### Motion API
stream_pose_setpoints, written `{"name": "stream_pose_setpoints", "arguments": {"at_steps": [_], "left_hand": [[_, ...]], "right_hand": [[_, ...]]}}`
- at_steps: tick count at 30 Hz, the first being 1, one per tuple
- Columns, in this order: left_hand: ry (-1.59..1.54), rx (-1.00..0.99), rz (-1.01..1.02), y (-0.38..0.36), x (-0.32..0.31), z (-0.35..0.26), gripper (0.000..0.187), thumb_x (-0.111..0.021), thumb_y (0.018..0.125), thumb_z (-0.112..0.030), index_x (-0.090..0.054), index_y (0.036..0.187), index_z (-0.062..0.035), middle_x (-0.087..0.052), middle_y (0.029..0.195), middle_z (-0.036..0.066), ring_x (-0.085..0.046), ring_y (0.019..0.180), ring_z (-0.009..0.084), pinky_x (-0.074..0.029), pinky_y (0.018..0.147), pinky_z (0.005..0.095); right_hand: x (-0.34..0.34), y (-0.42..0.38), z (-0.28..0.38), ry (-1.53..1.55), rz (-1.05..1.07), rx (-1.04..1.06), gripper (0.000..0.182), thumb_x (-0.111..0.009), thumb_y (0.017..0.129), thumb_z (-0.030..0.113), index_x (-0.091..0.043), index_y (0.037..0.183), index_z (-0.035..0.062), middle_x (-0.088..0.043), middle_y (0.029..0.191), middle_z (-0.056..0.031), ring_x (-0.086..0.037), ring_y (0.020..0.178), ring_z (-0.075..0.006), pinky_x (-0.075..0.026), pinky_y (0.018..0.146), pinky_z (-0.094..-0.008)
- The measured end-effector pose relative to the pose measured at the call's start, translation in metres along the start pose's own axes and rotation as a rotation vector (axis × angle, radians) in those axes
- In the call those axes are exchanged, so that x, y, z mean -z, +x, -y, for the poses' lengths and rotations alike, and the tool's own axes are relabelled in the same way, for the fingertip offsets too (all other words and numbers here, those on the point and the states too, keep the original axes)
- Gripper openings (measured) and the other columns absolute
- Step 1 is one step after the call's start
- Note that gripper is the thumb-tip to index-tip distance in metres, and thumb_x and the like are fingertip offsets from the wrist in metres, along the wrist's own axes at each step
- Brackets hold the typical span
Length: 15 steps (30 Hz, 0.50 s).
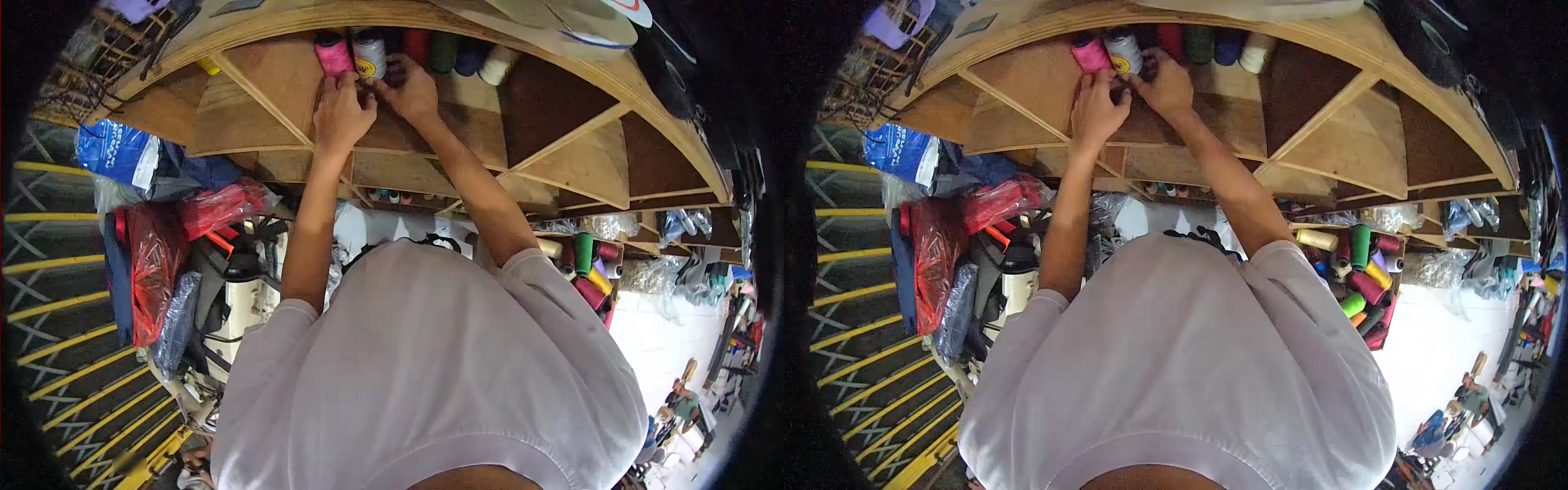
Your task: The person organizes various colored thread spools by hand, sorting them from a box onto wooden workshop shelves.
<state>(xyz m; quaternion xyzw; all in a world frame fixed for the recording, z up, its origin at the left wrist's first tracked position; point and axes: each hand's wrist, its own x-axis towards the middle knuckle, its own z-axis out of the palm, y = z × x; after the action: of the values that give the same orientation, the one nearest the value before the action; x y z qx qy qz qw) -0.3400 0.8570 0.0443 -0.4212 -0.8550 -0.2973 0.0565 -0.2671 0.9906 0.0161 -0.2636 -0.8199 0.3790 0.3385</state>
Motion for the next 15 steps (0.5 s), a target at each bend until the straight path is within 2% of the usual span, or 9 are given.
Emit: {"name": "stream_pose_setpoints", "arguments": {"at_steps": [2, 4, 7, 11, 15], "left_hand": [[0.065, -0.082, -0.075, 0.001, -0.003, 0.003, 0.042, -0.069, 0.080, -0.027, -0.054, 0.113, -0.0047, -0.055, 0.111, 0.022, -0.063, 0.097, 0.0418, -0.054, 0.076, 0.0521], [0.000, -0.096, -0.047, 0.001, -0.003, 0.005, 0.040, -0.069, 0.080, -0.028, -0.056, 0.110, -0.0057, -0.056, 0.110, 0.021, -0.062, 0.097, 0.0430, -0.053, 0.076, 0.0528], [-0.024, -0.040, -0.040, 0.006, -0.005, 0.006, 0.032, -0.070, 0.080, -0.028, -0.060, 0.102, -0.0059, -0.063, 0.104, 0.020, -0.058, 0.105, 0.0406, -0.049, 0.085, 0.0507], [-0.004, -0.088, -0.087, 0.007, -0.011, 0.010, 0.034, -0.071, 0.079, -0.029, -0.061, 0.102, -0.0069, -0.061, 0.107, 0.019, -0.056, 0.107, 0.0390, -0.048, 0.087, 0.0501], [-0.060, -0.030, -0.009, 0.006, -0.005, 0.002, 0.034, -0.071, 0.079, -0.031, -0.061, 0.102, -0.0070, -0.058, 0.111, 0.019, -0.056, 0.107, 0.0397, -0.048, 0.088, 0.0495]], "right_hand": [[0.003, -0.002, 0.006, -0.074, 0.024, -0.068, 0.058, -0.082, 0.073, 0.038, -0.060, 0.121, 0.0125, -0.070, 0.106, -0.0138, -0.067, 0.099, -0.0308, -0.053, 0.084, -0.0417], [0.002, -0.003, 0.004, -0.078, -0.001, -0.041, 0.058, -0.082, 0.074, 0.038, -0.060, 0.121, 0.0132, -0.070, 0.107, -0.0137, -0.067, 0.099, -0.0309, -0.053, 0.084, -0.0421], [0.002, -0.001, -0.001, -0.046, 0.009, -0.020, 0.058, -0.081, 0.075, 0.038, -0.059, 0.122, 0.0139, -0.070, 0.109, -0.0136, -0.067, 0.100, -0.0312, -0.053, 0.085, -0.0426], [0.003, -0.002, 0.004, -0.036, 0.022, -0.019, 0.059, -0.080, 0.076, 0.040, -0.057, 0.124, 0.0148, -0.070, 0.108, -0.0125, -0.067, 0.102, -0.0319, -0.053, 0.085, -0.0435], [0.002, -0.004, 0.010, -0.129, 0.001, -0.103, 0.059, -0.079, 0.076, 0.041, -0.057, 0.125, 0.0156, -0.070, 0.107, -0.0126, -0.066, 0.102, -0.0324, -0.053, 0.085, -0.0438]]}}
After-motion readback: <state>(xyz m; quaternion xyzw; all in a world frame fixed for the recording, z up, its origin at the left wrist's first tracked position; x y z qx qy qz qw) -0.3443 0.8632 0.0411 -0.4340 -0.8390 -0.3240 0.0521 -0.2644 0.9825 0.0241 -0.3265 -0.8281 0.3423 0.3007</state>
